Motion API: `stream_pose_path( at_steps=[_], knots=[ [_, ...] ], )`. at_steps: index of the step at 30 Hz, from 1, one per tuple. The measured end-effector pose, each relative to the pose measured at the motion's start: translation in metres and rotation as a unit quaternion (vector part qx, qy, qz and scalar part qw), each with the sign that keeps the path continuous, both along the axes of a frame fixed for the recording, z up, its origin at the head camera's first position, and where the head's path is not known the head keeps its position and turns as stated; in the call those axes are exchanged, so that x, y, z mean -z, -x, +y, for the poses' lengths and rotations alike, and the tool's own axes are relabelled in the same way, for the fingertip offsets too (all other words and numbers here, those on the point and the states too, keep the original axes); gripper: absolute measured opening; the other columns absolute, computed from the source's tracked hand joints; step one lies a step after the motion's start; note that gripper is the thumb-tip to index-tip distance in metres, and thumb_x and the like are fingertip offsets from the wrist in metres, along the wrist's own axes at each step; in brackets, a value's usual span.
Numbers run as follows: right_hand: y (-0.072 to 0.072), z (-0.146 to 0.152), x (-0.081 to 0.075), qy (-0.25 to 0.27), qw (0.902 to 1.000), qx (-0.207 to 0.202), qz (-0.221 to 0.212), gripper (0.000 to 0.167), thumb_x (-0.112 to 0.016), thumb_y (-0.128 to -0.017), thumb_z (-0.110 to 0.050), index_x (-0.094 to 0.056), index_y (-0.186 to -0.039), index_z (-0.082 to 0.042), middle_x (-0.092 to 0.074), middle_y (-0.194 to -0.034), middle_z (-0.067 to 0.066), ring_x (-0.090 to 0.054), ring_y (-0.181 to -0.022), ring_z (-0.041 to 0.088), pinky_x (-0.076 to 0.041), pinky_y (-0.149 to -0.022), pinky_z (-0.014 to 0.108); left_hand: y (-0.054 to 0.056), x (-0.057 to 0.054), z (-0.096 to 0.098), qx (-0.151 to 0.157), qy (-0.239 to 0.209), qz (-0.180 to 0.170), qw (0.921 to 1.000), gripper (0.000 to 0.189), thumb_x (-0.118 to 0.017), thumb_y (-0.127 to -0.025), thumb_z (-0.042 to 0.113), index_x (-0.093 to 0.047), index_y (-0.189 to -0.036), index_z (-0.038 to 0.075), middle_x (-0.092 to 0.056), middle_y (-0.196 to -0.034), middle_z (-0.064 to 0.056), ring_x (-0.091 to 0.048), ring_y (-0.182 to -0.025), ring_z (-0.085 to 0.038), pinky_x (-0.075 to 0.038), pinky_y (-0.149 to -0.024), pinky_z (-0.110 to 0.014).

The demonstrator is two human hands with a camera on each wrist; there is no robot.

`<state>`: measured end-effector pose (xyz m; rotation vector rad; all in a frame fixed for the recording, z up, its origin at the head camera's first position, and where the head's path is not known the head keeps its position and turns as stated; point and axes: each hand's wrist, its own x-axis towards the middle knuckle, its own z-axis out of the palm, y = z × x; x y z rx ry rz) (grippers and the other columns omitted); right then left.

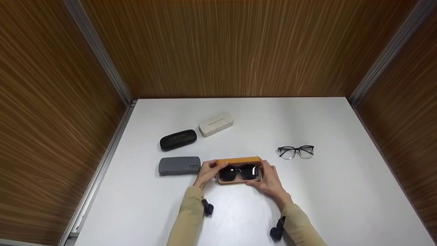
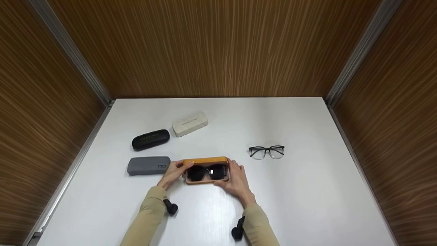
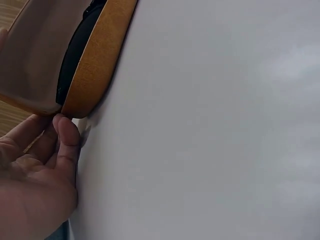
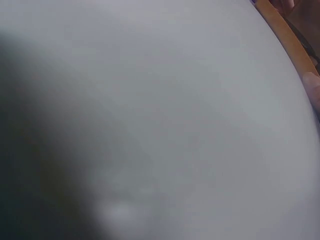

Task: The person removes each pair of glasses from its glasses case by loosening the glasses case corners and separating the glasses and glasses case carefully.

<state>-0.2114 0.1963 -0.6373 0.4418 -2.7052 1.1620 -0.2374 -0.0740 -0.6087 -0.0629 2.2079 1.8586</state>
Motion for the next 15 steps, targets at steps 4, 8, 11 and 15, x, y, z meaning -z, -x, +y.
stream_pose_path(
  at_steps=[4,8,11,15],
  knots=[
    [-0.0003,0.0005,0.0011,0.005,0.9999,-0.005,0.012,0.096,-0.095,-0.063,-0.038,-0.051,-0.142,-0.007,-0.065,-0.125,0.012,-0.060,-0.116,0.031,-0.033,-0.103,0.042,-0.0005,0.0013,0.0028,-0.002,-0.007,0.013,0.9999,0.052,-0.073,-0.089,0.046,-0.072,-0.119,0.002,-0.073,-0.113,-0.010,-0.061,-0.101,-0.012,-0.048,-0.095,-0.025],
    [-0.0003,0.0006,0.0014,0.009,0.9999,-0.005,0.009,0.096,-0.094,-0.063,-0.040,-0.051,-0.142,-0.006,-0.064,-0.125,0.012,-0.059,-0.117,0.031,-0.032,-0.105,0.045,-0.0005,0.0027,0.0034,-0.002,-0.016,0.012,0.9998,0.047,-0.069,-0.093,0.043,-0.072,-0.118,0.003,-0.073,-0.115,-0.013,-0.062,-0.099,-0.014,-0.048,-0.089,-0.024],
    [-0.0010,0.0001,0.0014,0.007,0.9999,-0.004,0.006,0.097,-0.094,-0.063,-0.041,-0.050,-0.142,-0.006,-0.064,-0.124,0.012,-0.059,-0.116,0.031,-0.032,-0.105,0.045,-0.0007,0.0032,0.0027,-0.003,-0.016,0.005,0.9999,0.047,-0.067,-0.094,0.043,-0.072,-0.119,0.003,-0.072,-0.115,-0.014,-0.060,-0.095,-0.014,-0.047,-0.081,-0.021],
    [-0.0023,-0.0007,0.0012,0.006,1.0000,0.000,0.003,0.096,-0.094,-0.064,-0.040,-0.050,-0.143,-0.008,-0.065,-0.125,0.011,-0.059,-0.115,0.031,-0.034,-0.105,0.043,-0.0010,0.0035,0.0021,-0.003,-0.013,0.005,0.9999,0.047,-0.067,-0.094,0.043,-0.071,-0.120,0.003,-0.072,-0.114,-0.014,-0.057,-0.088,-0.013,-0.044,-0.071,-0.019]
  ],
)
